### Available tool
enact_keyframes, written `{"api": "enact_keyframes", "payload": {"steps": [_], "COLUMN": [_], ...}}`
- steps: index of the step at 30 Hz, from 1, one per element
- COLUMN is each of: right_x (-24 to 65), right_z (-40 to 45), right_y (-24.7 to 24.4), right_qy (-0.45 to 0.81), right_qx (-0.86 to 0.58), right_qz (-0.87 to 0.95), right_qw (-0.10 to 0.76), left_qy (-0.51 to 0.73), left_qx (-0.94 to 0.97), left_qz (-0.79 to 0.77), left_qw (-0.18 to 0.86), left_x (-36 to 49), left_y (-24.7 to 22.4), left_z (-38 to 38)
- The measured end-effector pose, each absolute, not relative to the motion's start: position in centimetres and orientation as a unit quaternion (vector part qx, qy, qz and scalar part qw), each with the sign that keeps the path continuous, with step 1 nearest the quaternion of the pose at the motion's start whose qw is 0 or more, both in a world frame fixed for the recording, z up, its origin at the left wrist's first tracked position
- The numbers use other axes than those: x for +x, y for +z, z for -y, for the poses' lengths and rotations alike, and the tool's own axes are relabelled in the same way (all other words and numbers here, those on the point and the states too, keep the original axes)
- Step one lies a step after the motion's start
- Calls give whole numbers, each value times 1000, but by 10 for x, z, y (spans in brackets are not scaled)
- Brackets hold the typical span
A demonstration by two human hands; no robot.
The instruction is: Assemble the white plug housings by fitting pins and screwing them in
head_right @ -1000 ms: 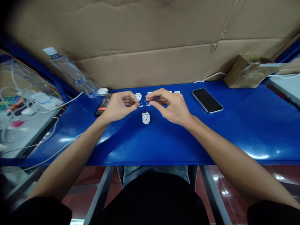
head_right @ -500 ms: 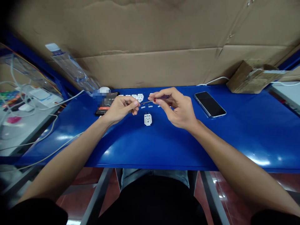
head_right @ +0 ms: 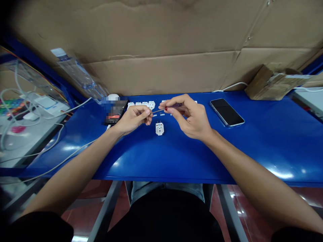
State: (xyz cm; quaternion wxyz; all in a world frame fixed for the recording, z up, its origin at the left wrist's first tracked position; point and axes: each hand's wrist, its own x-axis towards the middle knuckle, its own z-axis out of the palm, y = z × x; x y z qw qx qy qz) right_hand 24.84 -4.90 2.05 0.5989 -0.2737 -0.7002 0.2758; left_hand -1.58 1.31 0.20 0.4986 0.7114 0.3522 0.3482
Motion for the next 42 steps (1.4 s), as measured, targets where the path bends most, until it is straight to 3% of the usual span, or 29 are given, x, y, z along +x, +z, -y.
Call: {"api": "enact_keyframes", "payload": {"steps": [17, 21, 26, 32, 42], "right_x": [250, 253, 255, 256, 255], "right_z": [45, 41, 37, 37, 34], "right_y": [10, 8, 8, 10, 11], "right_qy": [267, 252, 225, 218, 200], "right_qx": [-216, -225, -240, -270, -248], "right_qz": [729, 731, 716, 696, 699], "right_qw": [592, 593, 616, 628, 641], "left_qy": [310, 340, 254, 227, 289], "left_qx": [731, 770, 866, 884, 870], "left_qz": [-273, -301, -300, -309, -370], "left_qw": [543, 448, 310, 266, 152], "left_x": [-10, -15, -17, -10, -30], "left_y": [7, 9, 17, 10, -1], "left_z": [-5, -10, -3, 2, -22]}}
